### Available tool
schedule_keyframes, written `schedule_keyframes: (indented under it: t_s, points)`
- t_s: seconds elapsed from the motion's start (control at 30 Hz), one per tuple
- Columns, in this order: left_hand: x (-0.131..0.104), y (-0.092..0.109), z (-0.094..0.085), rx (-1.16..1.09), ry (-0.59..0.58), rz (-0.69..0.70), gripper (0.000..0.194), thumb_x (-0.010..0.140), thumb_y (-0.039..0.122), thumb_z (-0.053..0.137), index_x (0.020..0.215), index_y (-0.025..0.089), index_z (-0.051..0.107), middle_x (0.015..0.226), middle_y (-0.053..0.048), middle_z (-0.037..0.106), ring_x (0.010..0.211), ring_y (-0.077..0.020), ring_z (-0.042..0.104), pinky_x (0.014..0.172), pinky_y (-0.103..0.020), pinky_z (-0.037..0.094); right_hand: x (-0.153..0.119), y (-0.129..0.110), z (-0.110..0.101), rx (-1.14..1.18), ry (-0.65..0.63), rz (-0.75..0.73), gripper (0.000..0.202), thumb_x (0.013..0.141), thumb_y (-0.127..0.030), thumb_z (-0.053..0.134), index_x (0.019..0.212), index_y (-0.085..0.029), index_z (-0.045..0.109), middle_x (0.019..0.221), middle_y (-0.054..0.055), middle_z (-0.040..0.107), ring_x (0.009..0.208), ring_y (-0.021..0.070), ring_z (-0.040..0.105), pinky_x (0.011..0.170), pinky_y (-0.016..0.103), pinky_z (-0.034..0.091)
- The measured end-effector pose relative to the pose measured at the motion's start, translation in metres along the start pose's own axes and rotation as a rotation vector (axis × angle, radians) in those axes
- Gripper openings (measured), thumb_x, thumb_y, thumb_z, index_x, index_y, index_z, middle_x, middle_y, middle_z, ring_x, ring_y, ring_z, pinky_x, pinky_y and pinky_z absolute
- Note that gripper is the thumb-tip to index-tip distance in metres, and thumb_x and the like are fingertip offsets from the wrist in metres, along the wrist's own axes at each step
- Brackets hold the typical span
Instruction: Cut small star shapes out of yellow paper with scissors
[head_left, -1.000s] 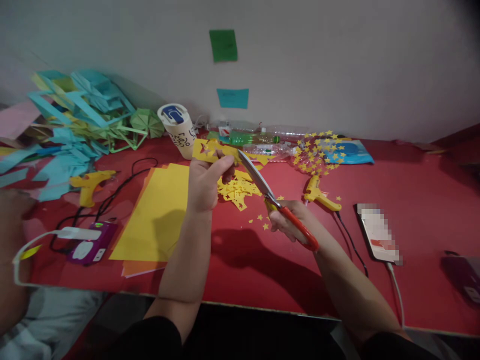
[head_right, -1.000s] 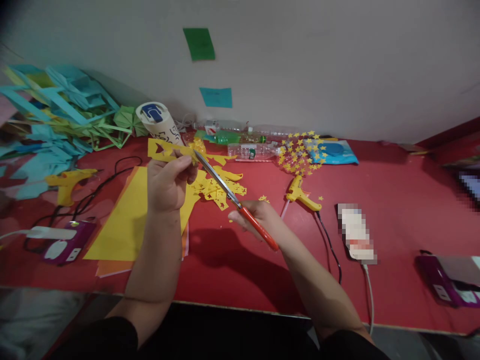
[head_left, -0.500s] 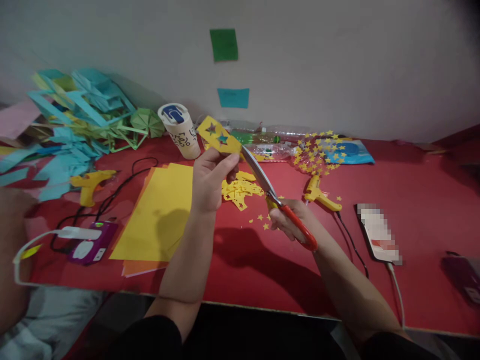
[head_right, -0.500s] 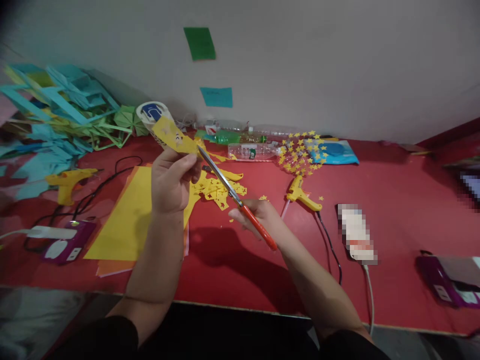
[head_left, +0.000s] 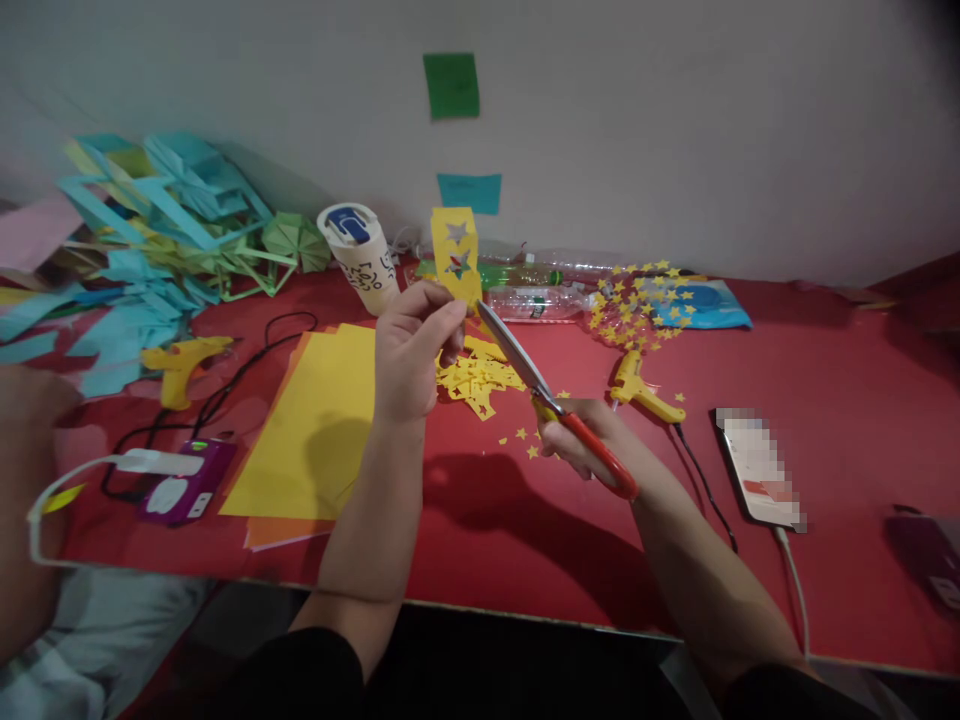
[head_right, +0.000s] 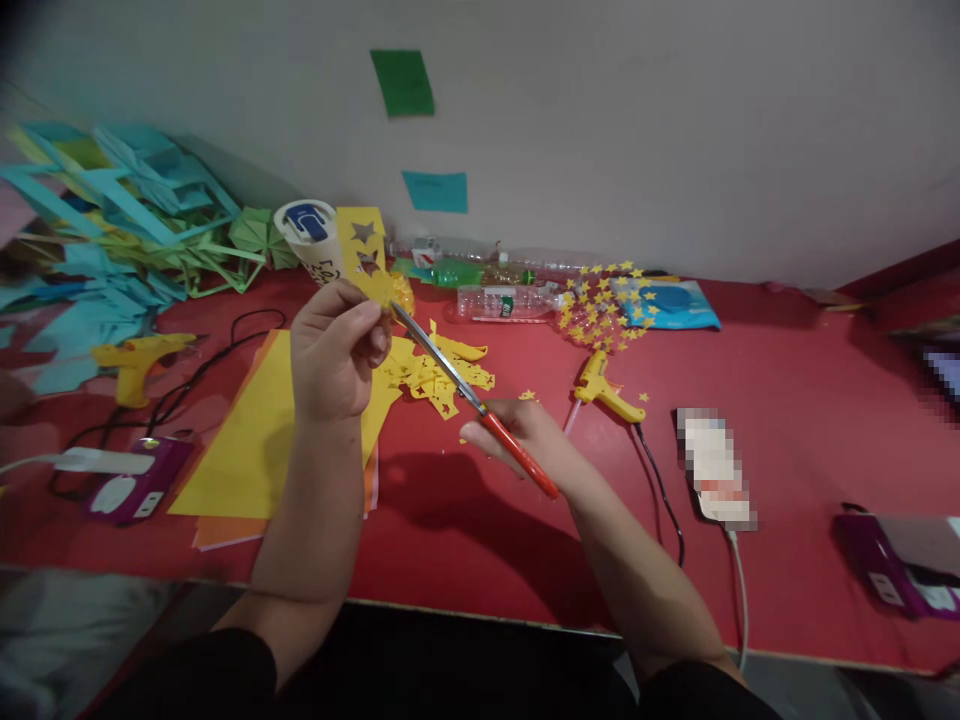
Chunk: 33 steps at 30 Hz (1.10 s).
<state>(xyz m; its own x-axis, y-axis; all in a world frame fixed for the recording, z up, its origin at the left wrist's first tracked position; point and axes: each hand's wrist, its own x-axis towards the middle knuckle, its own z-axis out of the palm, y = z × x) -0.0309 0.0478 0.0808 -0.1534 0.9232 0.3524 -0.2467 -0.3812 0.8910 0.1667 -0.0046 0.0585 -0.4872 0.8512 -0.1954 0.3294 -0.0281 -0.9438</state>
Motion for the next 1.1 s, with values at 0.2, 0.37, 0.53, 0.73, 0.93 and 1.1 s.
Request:
schedule_keyframes:
  t_s: [0.2, 0.37, 0.53, 0.73, 0.93, 1.1]
  points:
    - [0.001, 0.000, -0.004, 0.064, -0.023, 0.007, 0.016, 0.071, 0.017, 0.062, 0.059, 0.019, 0.053, 0.044, 0.007, 0.047, 0.036, -0.0023, 0.037, 0.033, -0.015, 0.026, 0.000, 0.000, -0.001, -0.028, -0.006, -0.078, 0.045, 0.081, -0.061, 0.054, 0.063, -0.022, 0.042, 0.049, -0.008, 0.036, 0.042, 0.0073, 0.034, 0.043, 0.024, 0.026]
    - [0.001, 0.001, -0.005, 0.097, -0.051, -0.014, 0.015, 0.071, 0.018, 0.061, 0.058, 0.019, 0.052, 0.043, 0.007, 0.045, 0.036, -0.0023, 0.037, 0.034, -0.015, 0.027, 0.002, 0.008, -0.003, -0.018, -0.035, -0.079, 0.054, 0.076, -0.074, 0.052, 0.064, -0.021, 0.045, 0.048, -0.007, 0.037, 0.040, 0.0071, 0.034, 0.040, 0.023, 0.025]
    - [0.001, 0.002, -0.007, 0.101, -0.061, -0.025, 0.015, 0.069, 0.016, 0.061, 0.057, 0.019, 0.052, 0.043, 0.007, 0.046, 0.035, -0.0024, 0.036, 0.034, -0.015, 0.027, 0.002, 0.008, -0.004, -0.031, -0.048, -0.087, 0.055, 0.076, -0.074, 0.052, 0.065, -0.020, 0.046, 0.051, -0.006, 0.038, 0.041, 0.0071, 0.035, 0.040, 0.024, 0.025]
    - [0.002, 0.003, -0.011, 0.127, -0.089, -0.029, 0.014, 0.070, 0.017, 0.061, 0.059, 0.019, 0.053, 0.045, 0.006, 0.047, 0.037, -0.0026, 0.038, 0.035, -0.015, 0.029, -0.001, 0.000, -0.003, -0.023, -0.026, -0.061, 0.051, 0.081, -0.068, 0.051, 0.063, -0.021, 0.046, 0.047, -0.008, 0.037, 0.039, 0.0067, 0.034, 0.038, 0.022, 0.026]
    - [0.002, 0.004, -0.014, 0.147, -0.106, -0.040, 0.014, 0.070, 0.018, 0.062, 0.059, 0.019, 0.054, 0.045, 0.006, 0.046, 0.037, -0.0028, 0.038, 0.035, -0.015, 0.030, 0.000, -0.004, -0.002, -0.060, -0.007, -0.060, 0.045, 0.081, -0.060, 0.054, 0.061, -0.021, 0.045, 0.047, -0.007, 0.037, 0.039, 0.0066, 0.034, 0.038, 0.022, 0.026]
    - [0.002, 0.005, -0.014, 0.129, -0.094, -0.062, 0.014, 0.068, 0.018, 0.063, 0.058, 0.019, 0.054, 0.045, 0.006, 0.047, 0.037, -0.0028, 0.038, 0.035, -0.015, 0.030, 0.000, -0.004, -0.002, -0.088, 0.004, -0.022, 0.037, 0.082, -0.049, 0.055, 0.060, -0.021, 0.045, 0.049, -0.005, 0.042, 0.041, 0.0069, 0.035, 0.041, 0.024, 0.027]
